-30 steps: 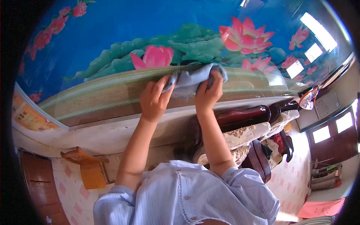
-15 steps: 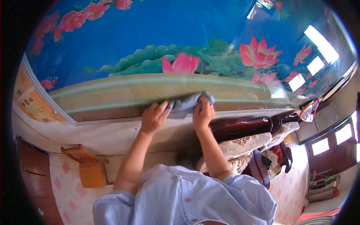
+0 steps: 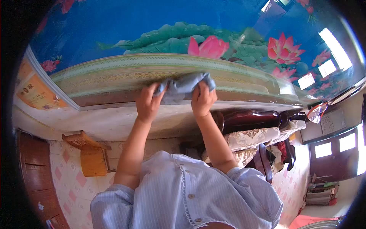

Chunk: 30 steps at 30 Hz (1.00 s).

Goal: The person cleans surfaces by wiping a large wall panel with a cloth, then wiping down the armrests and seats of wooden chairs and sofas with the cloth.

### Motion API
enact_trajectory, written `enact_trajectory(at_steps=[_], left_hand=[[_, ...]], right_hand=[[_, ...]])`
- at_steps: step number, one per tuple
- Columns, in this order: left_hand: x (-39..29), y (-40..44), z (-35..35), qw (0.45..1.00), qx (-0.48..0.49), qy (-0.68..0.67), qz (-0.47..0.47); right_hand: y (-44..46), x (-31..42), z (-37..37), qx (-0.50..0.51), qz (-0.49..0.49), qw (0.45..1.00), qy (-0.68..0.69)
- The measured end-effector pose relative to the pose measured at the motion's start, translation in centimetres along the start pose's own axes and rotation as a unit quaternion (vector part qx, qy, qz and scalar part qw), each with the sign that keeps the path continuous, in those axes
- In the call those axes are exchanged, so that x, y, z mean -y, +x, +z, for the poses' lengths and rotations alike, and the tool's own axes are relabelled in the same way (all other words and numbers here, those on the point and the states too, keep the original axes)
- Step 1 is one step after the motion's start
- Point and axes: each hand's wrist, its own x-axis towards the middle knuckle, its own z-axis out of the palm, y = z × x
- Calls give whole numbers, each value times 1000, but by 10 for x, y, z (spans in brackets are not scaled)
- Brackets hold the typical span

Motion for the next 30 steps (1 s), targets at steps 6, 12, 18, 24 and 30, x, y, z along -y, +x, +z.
enact_trajectory(at_steps=[6, 12, 18, 24, 30], left_hand=[[-1, -59, -15, 984, 153, -57, -73], [23, 11, -36, 996, 53, -50, -56], [32, 106, -62, 982, -94, -87, -140], [36, 51, -47, 976, -86, -88, -181], [47, -59, -44, 977, 44, -71, -196]], right_hand=[[-70, 5, 10, 100, 36, 994, -1], [-13, 29, 12, 10, 39, 999, 7], [102, 79, 5, -37, 42, 998, 12], [49, 72, 31, -52, 24, 998, 9], [-60, 73, 43, 80, 86, 993, 5]])
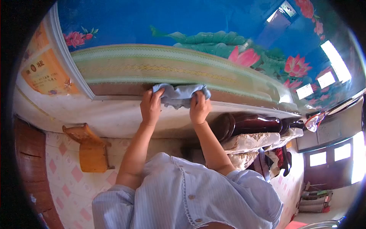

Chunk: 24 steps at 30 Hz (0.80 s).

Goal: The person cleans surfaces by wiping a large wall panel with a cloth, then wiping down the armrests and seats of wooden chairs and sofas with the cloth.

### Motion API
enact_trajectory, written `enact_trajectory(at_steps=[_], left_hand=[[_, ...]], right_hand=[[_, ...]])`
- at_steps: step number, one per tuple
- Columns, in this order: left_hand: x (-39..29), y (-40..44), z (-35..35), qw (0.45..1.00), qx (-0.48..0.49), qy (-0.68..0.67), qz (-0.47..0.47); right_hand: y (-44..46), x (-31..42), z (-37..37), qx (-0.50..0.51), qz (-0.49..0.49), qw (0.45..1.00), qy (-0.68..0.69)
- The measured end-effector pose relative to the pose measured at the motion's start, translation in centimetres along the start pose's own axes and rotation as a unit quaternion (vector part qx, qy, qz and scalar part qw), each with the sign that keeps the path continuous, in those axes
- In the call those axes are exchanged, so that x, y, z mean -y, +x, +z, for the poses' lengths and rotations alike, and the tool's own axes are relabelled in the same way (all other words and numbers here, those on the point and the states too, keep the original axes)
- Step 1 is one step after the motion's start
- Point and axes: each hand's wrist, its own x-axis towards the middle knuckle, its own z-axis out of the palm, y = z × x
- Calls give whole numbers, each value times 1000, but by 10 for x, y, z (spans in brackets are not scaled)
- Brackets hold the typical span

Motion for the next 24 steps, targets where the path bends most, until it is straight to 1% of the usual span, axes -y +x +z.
enact_trajectory(at_steps=[1, 2, 3, 4, 5, 7, 9, 11, 12, 13, 15, 16, 17, 19, 21, 22, 23, 24], left_hand=[[6, -12, -1, 999, 34, 2, -25], [13, -23, -2, 996, 67, 5, -51], [14, -24, -6, 997, 62, 8, -51], [15, -24, -10, 997, 65, -4, -48], [16, -24, -15, 996, 71, -16, -46], [20, -10, -25, 997, 65, -17, -36], [20, 15, -37, 998, 37, 0, -49], [17, 52, -53, 999, -31, 25, -8], [6, 74, -64, 998, -63, 9, -20], [-5, 93, -73, 995, -99, -6, -33], [-10, 112, -81, 992, -114, -22, -38], [-11, 116, -84, 990, -127, -38, -38], [-9, 112, -82, 990, -130, -30, -39], [1, 89, -71, 992, -119, -5, -47], [14, 56, -58, 992, -81, -10, -96], [15, 38, -54, 992, -50, -2, -118], [18, 21, -50, 993, -12, 23, -118], [20, 5, -46, 991, 13, 15, -132]], right_hand=[[-16, -2, 4, 0, 1, 1000, 0], [-30, -3, 9, 30, 18, 999, -18], [-34, 0, 11, 58, 32, 997, -33], [-36, 3, 13, 66, 52, 996, -41], [-36, 3, 15, 68, 49, 996, -36], [-11, 20, 5, 36, -8, 999, -21], [34, 41, -6, 19, -57, 998, -16], [80, 65, -15, -19, -92, 996, -4], [99, 75, -17, -43, -109, 993, 17], [114, 84, -19, -39, -111, 993, 19], [133, 99, -18, -76, -101, 990, 66], [131, 100, -14, -69, -83, 992, 63], [124, 96, -11, -67, -85, 992, 71], [99, 83, 0, -36, -84, 994, 55], [69, 64, 6, -21, -113, 992, 48], [55, 56, 7, 2, -105, 993, 47], [40, 49, 9, 24, -96, 994, 44], [26, 42, 10, 41, -90, 994, 38]])
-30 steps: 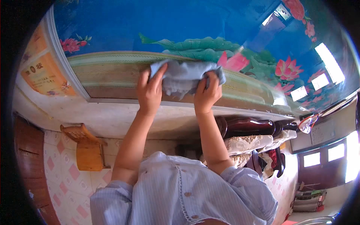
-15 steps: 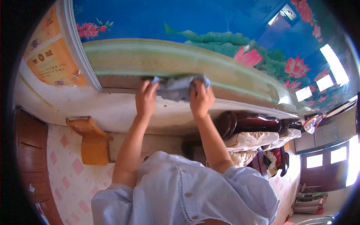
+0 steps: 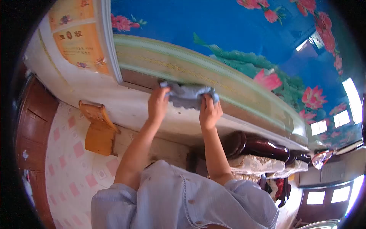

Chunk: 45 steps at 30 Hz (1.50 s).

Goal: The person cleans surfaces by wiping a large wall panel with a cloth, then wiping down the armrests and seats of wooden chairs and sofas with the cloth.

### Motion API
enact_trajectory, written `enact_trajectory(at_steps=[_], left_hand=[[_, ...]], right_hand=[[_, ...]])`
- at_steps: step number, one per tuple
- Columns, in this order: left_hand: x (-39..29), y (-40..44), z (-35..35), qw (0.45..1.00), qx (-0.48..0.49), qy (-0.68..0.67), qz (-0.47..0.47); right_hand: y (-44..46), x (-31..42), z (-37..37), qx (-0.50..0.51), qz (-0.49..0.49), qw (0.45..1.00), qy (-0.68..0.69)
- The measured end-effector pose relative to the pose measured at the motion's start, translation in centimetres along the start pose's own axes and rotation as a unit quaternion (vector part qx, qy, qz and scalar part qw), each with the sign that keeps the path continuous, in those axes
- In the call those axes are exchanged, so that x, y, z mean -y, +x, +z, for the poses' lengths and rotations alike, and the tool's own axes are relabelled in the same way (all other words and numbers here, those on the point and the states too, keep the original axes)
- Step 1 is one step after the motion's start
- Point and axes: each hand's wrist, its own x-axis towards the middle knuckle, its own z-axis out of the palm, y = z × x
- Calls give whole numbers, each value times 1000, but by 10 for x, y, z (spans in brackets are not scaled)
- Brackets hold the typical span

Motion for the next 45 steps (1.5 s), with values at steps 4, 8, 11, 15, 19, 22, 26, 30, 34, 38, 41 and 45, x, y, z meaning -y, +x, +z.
enact_trajectory(at_steps=[4, 8, 11, 15, 19, 22, 26, 30, 34, 38, 41, 45], left_hand=[[15, -32, 5, 997, 73, 13, 0], [32, -25, -10, 996, 71, -12, 55], [32, 21, -34, 996, 27, -19, 88], [29, 104, -87, 980, -71, 23, 185], [6, 184, -144, 951, -163, 34, 259], [15, 202, -151, 939, -190, 39, 284], [56, 181, -142, 935, -160, 49, 312], [114, 129, -136, 942, -62, 48, 327], [153, 94, -141, 947, 30, 63, 314], [152, 109, -146, 939, 21, 28, 341], [134, 143, -155, 929, -13, 22, 368], [90, 215, -173, 916, -148, 16, 374]], right_hand=[[-33, -4, 6, 33, 19, 999, -18], [-30, 3, 13, 34, 10, 999, -26], [11, 36, 16, 3, 16, 1000, -18], [87, 86, 23, -99, -2, 995, -8], [158, 144, 20, -110, 41, 993, -23], [177, 164, 38, -217, 23, 976, 13], [136, 165, 73, -206, 53, 977, -19], [61, 159, 109, -136, 84, 986, -44], [22, 175, 126, -69, 94, 991, -73], [56, 191, 114, -93, 83, 989, -85], [96, 195, 106, -127, 52, 987, -85], [172, 210, 80, -180, 29, 974, -137]])
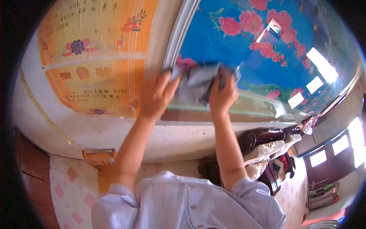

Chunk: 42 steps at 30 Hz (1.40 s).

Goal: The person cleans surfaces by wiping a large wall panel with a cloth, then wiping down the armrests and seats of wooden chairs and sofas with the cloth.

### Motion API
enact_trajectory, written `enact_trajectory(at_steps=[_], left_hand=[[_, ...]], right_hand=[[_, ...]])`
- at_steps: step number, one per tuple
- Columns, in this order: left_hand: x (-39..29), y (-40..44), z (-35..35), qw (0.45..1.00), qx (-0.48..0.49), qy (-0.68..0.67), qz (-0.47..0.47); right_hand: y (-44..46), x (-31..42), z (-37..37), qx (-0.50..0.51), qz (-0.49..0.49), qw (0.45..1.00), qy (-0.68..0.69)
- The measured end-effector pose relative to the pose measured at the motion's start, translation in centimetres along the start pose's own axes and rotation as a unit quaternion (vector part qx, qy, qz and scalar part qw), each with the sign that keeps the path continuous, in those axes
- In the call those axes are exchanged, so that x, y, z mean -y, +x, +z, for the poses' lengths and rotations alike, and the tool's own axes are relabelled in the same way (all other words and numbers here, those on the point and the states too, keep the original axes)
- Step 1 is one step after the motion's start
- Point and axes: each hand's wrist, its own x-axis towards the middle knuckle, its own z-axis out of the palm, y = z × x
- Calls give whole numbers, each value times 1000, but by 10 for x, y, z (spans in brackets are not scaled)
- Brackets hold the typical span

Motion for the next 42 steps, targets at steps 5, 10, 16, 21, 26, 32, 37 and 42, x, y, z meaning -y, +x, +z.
enact_trajectory(at_steps=[5, 10, 16, 21, 26, 32, 37, 42], left_hand=[[6, 99, -24, 991, -63, 59, -101], [10, 57, -20, 993, -52, 47, -93], [-12, -56, -22, 987, 84, -14, -139], [-16, -154, -31, 980, 150, -22, -127], [-29, -198, -32, 962, 235, -31, -137], [-54, -132, -10, 982, 171, -29, -76], [-56, -35, 24, 994, 89, -30, -47], [-55, 84, 29, 997, -57, 24, -48]], right_hand=[[98, 36, -1, -49, -44, 995, 70], [60, 50, 20, -72, -11, 994, 87], [-43, 49, 28, 19, -15, 995, 98], [-134, 20, 30, 131, -81, 982, 110], [-192, -20, 16, 222, -96, 969, 46], [-187, -62, -13, 160, 52, 986, -15], [-80, -73, -32, 76, 37, 996, -40], [59, -55, -51, -37, -1, 998, -44]])
